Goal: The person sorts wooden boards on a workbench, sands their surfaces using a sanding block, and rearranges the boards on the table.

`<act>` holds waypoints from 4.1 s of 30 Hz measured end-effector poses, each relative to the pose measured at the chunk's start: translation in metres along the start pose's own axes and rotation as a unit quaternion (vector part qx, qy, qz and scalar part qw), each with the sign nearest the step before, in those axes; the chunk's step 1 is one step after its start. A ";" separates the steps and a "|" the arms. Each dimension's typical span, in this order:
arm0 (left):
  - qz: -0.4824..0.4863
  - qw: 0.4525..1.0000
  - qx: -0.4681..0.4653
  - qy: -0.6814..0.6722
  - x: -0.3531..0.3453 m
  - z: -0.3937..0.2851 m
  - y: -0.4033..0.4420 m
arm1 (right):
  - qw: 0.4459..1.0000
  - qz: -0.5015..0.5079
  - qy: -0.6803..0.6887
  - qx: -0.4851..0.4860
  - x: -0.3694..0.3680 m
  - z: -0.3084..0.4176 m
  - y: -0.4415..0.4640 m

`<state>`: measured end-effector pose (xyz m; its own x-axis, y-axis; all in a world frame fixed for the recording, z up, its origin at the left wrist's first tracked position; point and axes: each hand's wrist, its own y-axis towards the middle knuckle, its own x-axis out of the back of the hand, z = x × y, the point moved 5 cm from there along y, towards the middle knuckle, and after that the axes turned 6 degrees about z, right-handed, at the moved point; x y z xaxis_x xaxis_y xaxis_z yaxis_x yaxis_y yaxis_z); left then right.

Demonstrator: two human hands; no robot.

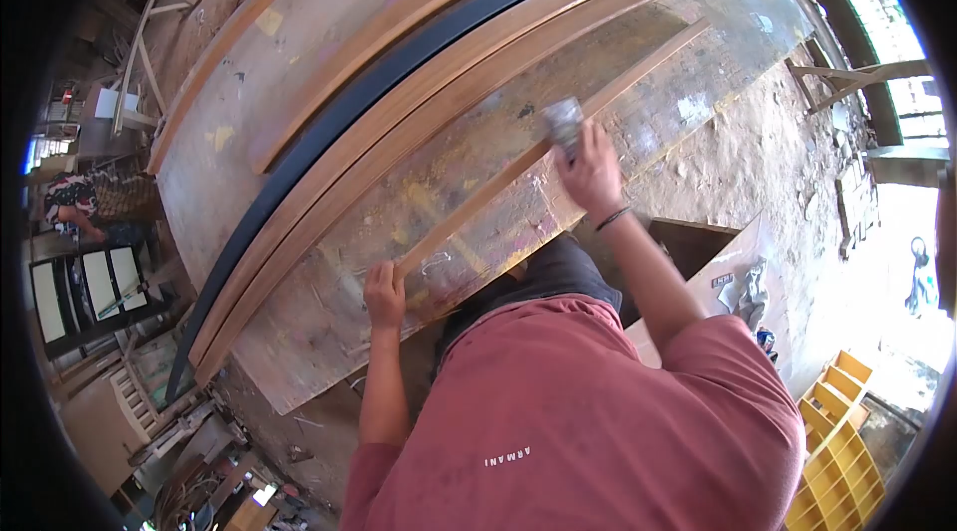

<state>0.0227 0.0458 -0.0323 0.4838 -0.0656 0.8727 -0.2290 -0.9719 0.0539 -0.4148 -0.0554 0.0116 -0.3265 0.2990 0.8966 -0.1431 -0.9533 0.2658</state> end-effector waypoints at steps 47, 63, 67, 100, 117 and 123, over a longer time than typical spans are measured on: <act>0.066 0.994 -0.079 -0.027 -0.128 -0.305 0.264 | 0.983 0.171 0.049 -0.050 0.052 -0.183 0.128; 0.035 0.992 -0.083 0.083 -0.150 -0.316 0.269 | 0.980 0.028 0.020 -0.194 0.107 -0.474 0.280; 0.062 0.992 -0.060 0.088 -0.152 -0.314 0.268 | 0.959 0.003 0.015 -0.283 0.100 -0.475 0.234; 0.103 0.983 -0.023 0.149 -0.056 -0.166 0.069 | 0.915 0.296 0.009 0.274 -0.003 -0.012 -0.006; -0.053 0.970 0.232 0.039 0.019 -0.001 -0.106 | 0.770 0.299 0.066 0.559 -0.059 0.231 -0.121; -0.074 0.796 0.398 -0.450 -0.001 0.006 -0.071 | 0.869 0.304 0.115 0.372 -0.023 0.155 -0.018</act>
<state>0.0439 0.1135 -0.0397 0.9469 0.2757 0.1657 0.3215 -0.7953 -0.5139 -0.2604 -0.0518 0.0415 -0.3207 -0.3514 0.8796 0.7380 -0.6748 -0.0005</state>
